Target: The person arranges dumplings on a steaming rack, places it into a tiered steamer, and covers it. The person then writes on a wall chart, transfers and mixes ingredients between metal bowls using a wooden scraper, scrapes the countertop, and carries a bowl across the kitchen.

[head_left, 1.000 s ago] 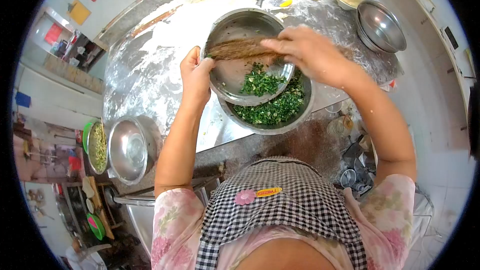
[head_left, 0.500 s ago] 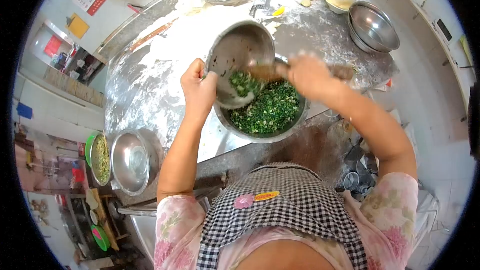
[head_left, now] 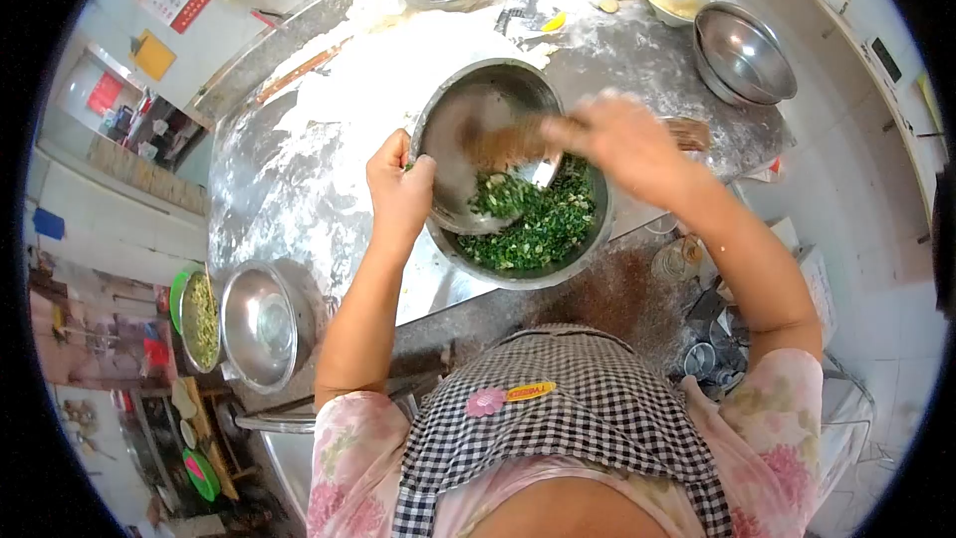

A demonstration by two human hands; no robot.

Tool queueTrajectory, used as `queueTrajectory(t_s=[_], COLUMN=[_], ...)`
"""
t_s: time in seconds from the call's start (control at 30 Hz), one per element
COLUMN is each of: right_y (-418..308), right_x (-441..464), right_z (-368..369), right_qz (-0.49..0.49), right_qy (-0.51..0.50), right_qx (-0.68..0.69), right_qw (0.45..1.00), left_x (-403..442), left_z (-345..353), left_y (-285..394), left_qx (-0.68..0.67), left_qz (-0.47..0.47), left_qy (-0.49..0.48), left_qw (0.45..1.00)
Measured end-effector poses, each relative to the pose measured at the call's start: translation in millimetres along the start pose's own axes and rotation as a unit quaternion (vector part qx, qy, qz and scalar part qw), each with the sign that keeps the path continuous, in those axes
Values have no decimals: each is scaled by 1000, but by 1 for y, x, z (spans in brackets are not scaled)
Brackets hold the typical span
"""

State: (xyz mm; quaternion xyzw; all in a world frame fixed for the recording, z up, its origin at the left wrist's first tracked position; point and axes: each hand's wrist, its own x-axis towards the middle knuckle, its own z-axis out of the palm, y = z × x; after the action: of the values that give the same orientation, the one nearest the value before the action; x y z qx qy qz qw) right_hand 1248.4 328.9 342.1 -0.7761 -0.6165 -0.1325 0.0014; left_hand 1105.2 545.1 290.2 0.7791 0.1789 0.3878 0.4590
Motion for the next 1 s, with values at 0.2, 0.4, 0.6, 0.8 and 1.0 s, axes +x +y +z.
queueTrajectory(t_s=[0.2,0.4,0.6,0.8,1.0], right_y=[-11,-16,7,0,-20], right_x=[-2,-15,-40,-19,15], right_z=[50,66,36,21,21], right_qz=[168,68,2,70,139], right_qy=[-111,-159,-138,21,-1], right_qx=[37,222,178,303,300], right_qw=[979,960,974,950,944], left_x=[-11,-10,8,15,8], left_z=[8,20,17,13,22], left_y=[18,-1,-31,-48,-14], left_qx=[82,29,-107,-301,-290], left_qz=[147,191,-38,-109,-121], left_qy=[22,10,64,80,65], left_qw=[985,981,991,944,947])
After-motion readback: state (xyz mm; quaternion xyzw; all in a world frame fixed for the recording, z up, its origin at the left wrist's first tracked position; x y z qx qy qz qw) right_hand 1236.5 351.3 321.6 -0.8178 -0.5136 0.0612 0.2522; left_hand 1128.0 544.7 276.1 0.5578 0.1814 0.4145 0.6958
